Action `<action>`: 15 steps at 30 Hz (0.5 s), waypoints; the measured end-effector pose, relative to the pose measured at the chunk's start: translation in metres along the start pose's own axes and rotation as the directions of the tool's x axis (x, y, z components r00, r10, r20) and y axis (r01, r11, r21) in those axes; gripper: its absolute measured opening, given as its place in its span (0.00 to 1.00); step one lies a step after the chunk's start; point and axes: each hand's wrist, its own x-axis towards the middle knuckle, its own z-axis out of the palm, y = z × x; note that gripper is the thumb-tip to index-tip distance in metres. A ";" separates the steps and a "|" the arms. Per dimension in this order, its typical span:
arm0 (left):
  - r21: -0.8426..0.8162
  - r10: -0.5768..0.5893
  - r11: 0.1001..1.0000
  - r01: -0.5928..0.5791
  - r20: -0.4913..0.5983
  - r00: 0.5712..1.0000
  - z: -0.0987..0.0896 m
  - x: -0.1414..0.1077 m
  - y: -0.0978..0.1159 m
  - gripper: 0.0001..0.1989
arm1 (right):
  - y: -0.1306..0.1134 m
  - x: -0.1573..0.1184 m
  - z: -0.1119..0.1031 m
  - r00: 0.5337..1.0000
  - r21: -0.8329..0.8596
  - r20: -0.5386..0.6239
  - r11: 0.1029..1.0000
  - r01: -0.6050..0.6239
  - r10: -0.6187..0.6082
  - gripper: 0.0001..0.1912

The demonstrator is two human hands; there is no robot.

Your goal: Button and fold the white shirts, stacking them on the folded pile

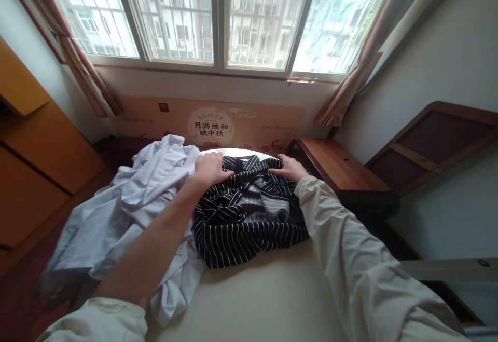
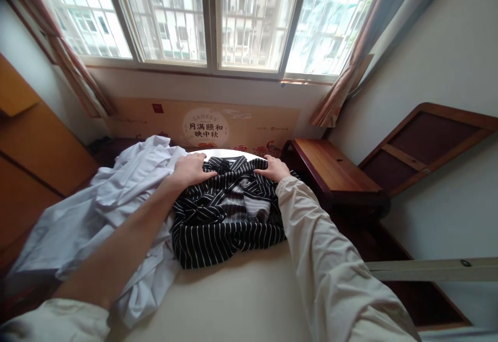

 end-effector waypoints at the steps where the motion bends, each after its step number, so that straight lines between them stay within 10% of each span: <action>1: 0.041 -0.058 0.998 0.055 0.080 0.995 0.004 0.006 -0.002 0.34 | -0.001 0.002 0.002 0.998 -0.027 0.043 0.999 -0.033 0.035 0.46; 6: 0.008 -0.121 0.992 0.126 0.324 0.938 0.030 0.020 -0.014 0.19 | -0.008 0.004 0.011 0.989 0.001 0.127 0.997 -0.079 0.078 0.21; 11: -0.179 -0.107 0.972 0.150 0.228 0.968 0.042 0.025 -0.012 0.10 | -0.032 0.002 0.013 0.997 0.363 0.011 0.930 0.061 -0.070 0.13; 15: -0.599 -0.126 0.784 0.163 0.105 0.987 0.047 0.035 0.001 0.17 | -0.066 -0.006 0.018 0.982 0.729 -0.089 0.661 0.179 -0.168 0.17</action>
